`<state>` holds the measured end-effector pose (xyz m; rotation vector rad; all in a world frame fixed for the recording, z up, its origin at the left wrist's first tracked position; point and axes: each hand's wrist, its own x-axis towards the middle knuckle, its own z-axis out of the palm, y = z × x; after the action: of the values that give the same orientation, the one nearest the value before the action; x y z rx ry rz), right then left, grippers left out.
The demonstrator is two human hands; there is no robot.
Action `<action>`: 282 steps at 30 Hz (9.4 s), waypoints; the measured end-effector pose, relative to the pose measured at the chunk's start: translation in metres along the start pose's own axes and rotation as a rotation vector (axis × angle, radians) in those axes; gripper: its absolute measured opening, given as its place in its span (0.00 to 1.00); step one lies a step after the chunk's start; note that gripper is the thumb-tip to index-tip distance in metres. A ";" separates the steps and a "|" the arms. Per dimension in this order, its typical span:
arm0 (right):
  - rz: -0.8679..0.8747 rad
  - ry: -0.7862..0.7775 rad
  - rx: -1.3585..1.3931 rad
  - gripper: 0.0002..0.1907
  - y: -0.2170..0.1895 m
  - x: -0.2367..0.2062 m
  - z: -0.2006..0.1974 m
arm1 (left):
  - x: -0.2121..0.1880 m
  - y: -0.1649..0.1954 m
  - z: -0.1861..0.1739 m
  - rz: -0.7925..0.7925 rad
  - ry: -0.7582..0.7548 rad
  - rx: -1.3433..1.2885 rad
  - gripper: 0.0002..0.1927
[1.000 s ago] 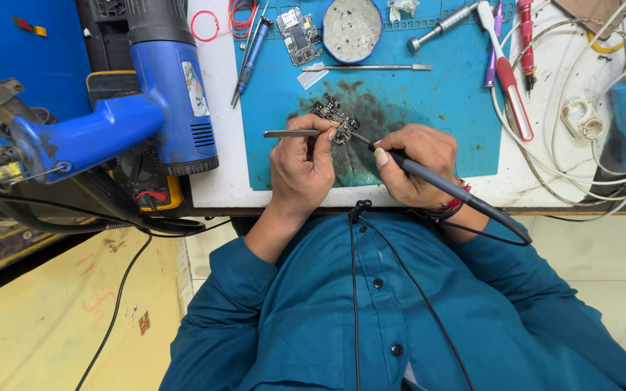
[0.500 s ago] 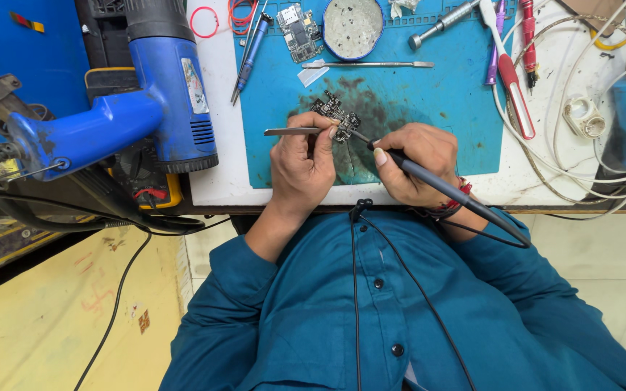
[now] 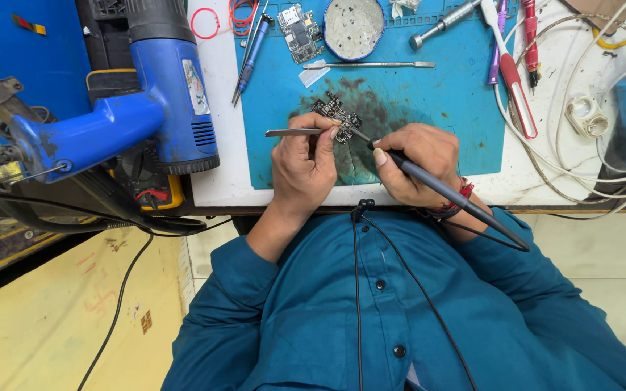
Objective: The person solders components on a small circuit board at a repair workbench, holding the board steady with a metal tool in one hand while applying a soldering iron to the board with the other. They reposition the board and continue soldering different points, briefly reaching for items on the bench.
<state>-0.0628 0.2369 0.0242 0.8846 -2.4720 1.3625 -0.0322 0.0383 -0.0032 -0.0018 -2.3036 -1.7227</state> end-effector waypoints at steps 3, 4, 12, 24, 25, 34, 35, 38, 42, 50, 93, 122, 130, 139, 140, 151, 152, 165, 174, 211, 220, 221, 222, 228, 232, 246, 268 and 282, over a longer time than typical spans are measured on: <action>-0.001 -0.001 -0.001 0.04 -0.001 0.001 0.000 | 0.000 0.000 0.000 0.004 -0.004 -0.005 0.05; 0.001 -0.001 -0.005 0.04 -0.001 0.001 -0.001 | 0.000 -0.001 0.000 0.006 -0.004 -0.009 0.05; -0.007 -0.011 -0.006 0.05 -0.001 0.002 -0.001 | 0.000 -0.002 0.000 0.015 -0.006 -0.006 0.05; -0.017 0.000 -0.012 0.05 0.000 0.001 0.000 | 0.000 -0.001 0.000 -0.006 -0.007 0.007 0.05; -0.017 0.004 -0.014 0.05 0.000 0.001 0.001 | 0.000 0.000 0.000 -0.013 -0.007 0.010 0.05; -0.046 0.006 -0.027 0.06 0.000 0.003 0.001 | 0.001 -0.001 0.000 0.000 0.000 -0.002 0.05; -0.056 -0.003 -0.026 0.06 0.000 0.003 0.001 | 0.001 -0.001 0.000 0.002 -0.001 -0.003 0.05; -0.073 -0.011 -0.032 0.06 0.000 0.003 0.001 | 0.000 -0.001 0.000 0.004 -0.002 -0.004 0.05; -0.070 0.002 -0.043 0.06 -0.001 0.002 0.001 | -0.001 -0.001 0.001 0.006 0.002 -0.002 0.05; -0.068 0.009 -0.044 0.06 0.000 0.002 0.002 | -0.001 -0.002 0.001 0.015 0.008 -0.010 0.05; -0.075 0.014 -0.031 0.05 0.002 -0.002 0.002 | -0.002 -0.002 0.001 0.000 -0.005 -0.020 0.05; -0.082 0.015 -0.031 0.05 0.001 -0.002 0.000 | -0.002 -0.001 0.001 -0.003 -0.002 0.001 0.06; -0.089 0.012 -0.023 0.05 0.002 -0.001 0.000 | -0.002 -0.002 0.001 0.002 -0.007 0.013 0.05; -0.071 0.015 -0.020 0.05 0.002 -0.002 0.000 | -0.002 -0.001 0.002 0.014 0.001 0.024 0.06; -0.074 0.016 -0.022 0.05 0.002 -0.002 0.000 | -0.002 -0.001 0.001 0.011 0.000 0.023 0.06; -0.068 0.013 -0.033 0.04 0.002 -0.002 0.000 | -0.002 -0.001 0.001 -0.003 0.001 0.000 0.06; -0.067 0.012 -0.033 0.04 0.002 -0.002 0.000 | -0.002 -0.001 0.001 -0.002 0.001 -0.005 0.06; -0.074 0.013 -0.025 0.05 0.002 -0.002 -0.001 | -0.002 -0.001 0.001 -0.006 -0.007 -0.003 0.06; -0.071 0.015 -0.029 0.05 0.002 -0.002 -0.001 | -0.001 0.000 0.001 0.002 -0.004 -0.011 0.06; -0.066 0.017 -0.028 0.05 0.003 -0.004 -0.001 | -0.002 -0.002 0.003 0.001 0.005 0.002 0.06; -0.065 0.013 -0.017 0.05 0.003 -0.002 -0.002 | -0.001 -0.002 0.002 0.005 -0.002 -0.007 0.06; -0.070 0.014 -0.018 0.05 0.003 -0.002 -0.001 | -0.001 -0.002 0.002 0.004 -0.002 -0.003 0.06; -0.075 0.015 -0.019 0.05 0.003 -0.002 -0.001 | -0.001 -0.001 0.002 0.004 -0.002 0.001 0.06; -0.075 0.013 -0.017 0.05 0.004 -0.002 -0.001 | -0.001 -0.001 0.002 0.000 0.001 -0.005 0.06; -0.075 0.016 -0.029 0.05 0.004 -0.004 -0.001 | -0.002 -0.002 0.002 0.009 -0.003 0.008 0.06; -0.058 0.016 -0.009 0.05 0.004 -0.004 -0.001 | -0.002 -0.001 0.003 -0.006 -0.007 0.002 0.06; -0.070 0.053 0.032 0.05 0.002 -0.005 -0.010 | 0.116 -0.005 0.002 0.422 -0.124 0.966 0.10; -0.055 0.064 0.010 0.05 0.000 -0.004 -0.010 | 0.058 0.021 -0.016 0.334 -0.043 0.610 0.08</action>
<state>-0.0604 0.2471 0.0284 0.8899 -2.3775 1.3651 -0.0819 0.0204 0.0333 -0.2888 -2.5827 -0.8336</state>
